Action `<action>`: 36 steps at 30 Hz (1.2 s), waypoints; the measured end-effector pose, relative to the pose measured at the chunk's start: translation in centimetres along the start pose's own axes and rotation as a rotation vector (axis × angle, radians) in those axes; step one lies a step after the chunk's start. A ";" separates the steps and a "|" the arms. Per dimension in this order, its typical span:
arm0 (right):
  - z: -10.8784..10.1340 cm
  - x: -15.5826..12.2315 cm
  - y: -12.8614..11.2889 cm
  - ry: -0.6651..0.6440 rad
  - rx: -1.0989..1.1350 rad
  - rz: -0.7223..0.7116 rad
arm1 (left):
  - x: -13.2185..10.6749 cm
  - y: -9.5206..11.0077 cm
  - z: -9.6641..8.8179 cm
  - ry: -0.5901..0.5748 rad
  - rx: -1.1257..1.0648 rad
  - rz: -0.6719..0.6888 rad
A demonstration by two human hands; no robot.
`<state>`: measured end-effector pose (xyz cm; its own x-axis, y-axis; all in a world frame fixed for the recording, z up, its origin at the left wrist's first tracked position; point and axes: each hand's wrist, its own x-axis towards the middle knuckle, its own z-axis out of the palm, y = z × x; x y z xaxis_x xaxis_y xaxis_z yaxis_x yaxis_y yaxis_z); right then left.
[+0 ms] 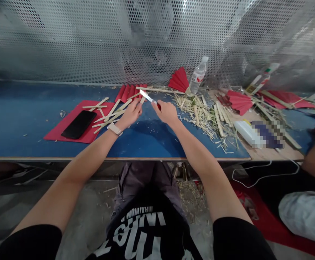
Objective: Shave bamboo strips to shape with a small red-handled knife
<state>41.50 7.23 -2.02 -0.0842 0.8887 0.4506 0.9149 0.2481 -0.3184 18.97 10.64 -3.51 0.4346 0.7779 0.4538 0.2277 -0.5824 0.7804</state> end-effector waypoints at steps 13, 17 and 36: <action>0.9 0.3 0.3 0.056 0.128 -0.086 | 0.0 0.6 0.3 0.020 -0.129 -0.077; 0.9 0.1 0.1 0.062 0.125 -0.133 | -0.3 1.1 0.4 0.036 -0.213 -0.090; -1.5 -0.8 -1.1 0.085 -0.010 -0.255 | -0.9 2.7 -0.8 0.165 0.154 0.188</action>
<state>41.21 5.68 -0.75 -0.2794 0.7622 0.5839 0.8724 0.4556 -0.1773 18.51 8.54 -1.48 0.3372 0.6732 0.6581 0.2914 -0.7393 0.6070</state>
